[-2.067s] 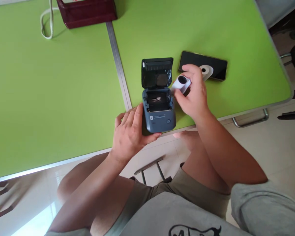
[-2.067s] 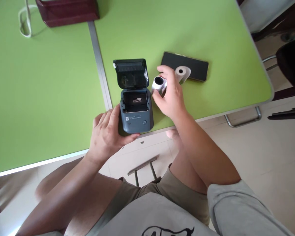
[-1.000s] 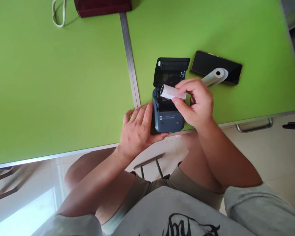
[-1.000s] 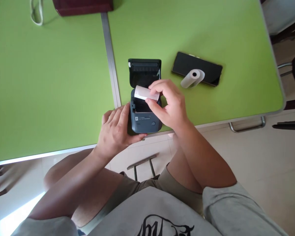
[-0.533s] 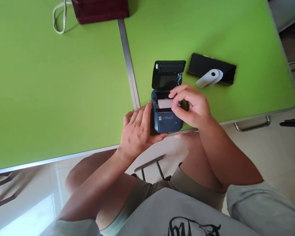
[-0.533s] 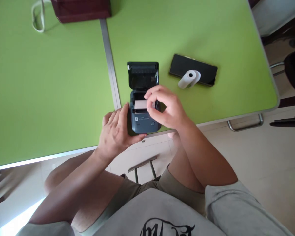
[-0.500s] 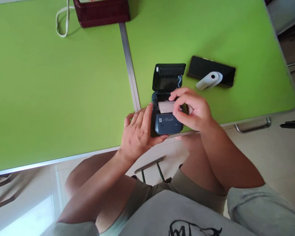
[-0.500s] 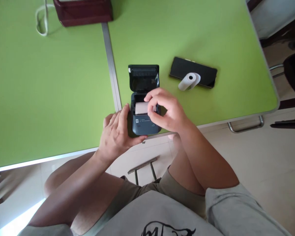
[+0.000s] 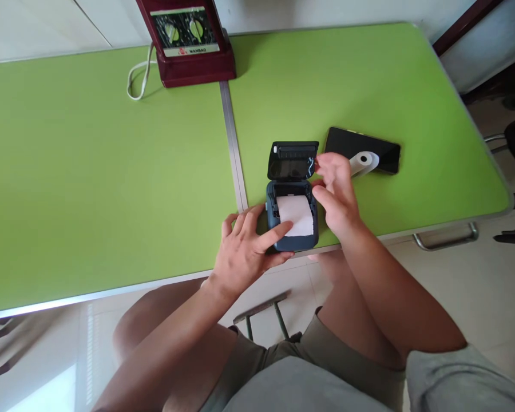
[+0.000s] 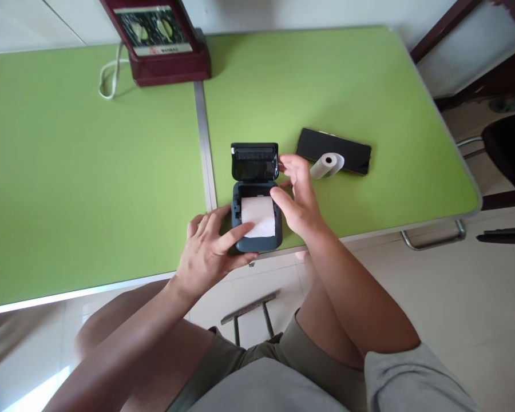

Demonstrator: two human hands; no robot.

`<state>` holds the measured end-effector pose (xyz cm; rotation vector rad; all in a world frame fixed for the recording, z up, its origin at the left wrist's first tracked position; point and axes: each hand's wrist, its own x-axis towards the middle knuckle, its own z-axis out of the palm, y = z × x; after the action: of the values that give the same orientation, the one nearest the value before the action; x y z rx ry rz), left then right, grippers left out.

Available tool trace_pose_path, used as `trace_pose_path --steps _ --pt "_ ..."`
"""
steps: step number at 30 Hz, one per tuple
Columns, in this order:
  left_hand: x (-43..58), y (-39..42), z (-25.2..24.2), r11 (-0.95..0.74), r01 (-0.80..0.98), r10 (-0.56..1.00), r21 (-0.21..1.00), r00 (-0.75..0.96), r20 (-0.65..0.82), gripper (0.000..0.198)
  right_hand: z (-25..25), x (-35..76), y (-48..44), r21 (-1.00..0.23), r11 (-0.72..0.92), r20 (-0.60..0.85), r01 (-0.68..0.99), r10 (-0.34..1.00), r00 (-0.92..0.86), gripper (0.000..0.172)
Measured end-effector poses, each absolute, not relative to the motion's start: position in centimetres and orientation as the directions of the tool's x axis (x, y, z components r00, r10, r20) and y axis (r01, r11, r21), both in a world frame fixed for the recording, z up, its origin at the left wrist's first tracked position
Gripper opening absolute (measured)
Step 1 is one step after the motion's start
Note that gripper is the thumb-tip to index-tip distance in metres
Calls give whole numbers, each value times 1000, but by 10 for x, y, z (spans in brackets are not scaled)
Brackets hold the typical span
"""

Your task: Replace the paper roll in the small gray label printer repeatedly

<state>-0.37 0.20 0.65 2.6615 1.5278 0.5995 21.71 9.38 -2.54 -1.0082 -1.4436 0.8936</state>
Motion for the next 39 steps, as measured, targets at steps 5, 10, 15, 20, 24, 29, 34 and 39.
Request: trace_pose_path --steps 5,10,15,20,24,29,34,39 --pt "-4 2 4 -526 825 831 208 446 332 54 -21 221 97 -965 257 257 -57 966 14 42" --pt "-5 3 3 -541 809 822 230 451 347 51 -13 222 95 -951 309 309 -20 947 -91 40" --pt "-4 3 3 -540 810 819 228 443 365 62 1 223 88 -940 285 207 190 915 -347 48" --pt "-2 3 2 -513 823 838 246 417 353 83 18 229 94 -934 200 26 297 864 -503 51" --pt "-1 4 3 -504 829 845 241 416 337 84 26 232 100 -929 169 -56 330 816 -576 51" --pt "-1 5 -1 -493 827 854 270 402 329 90 25 229 97 -918 218 -14 330 817 -577 47" --pt "-4 14 3 -439 779 894 448 328 306 94 11 222 88 -871 355 180 340 874 -452 41" --pt "-14 20 27 -127 427 992 895 61 112 42 -2 221 86 -880 369 273 298 908 -318 46"
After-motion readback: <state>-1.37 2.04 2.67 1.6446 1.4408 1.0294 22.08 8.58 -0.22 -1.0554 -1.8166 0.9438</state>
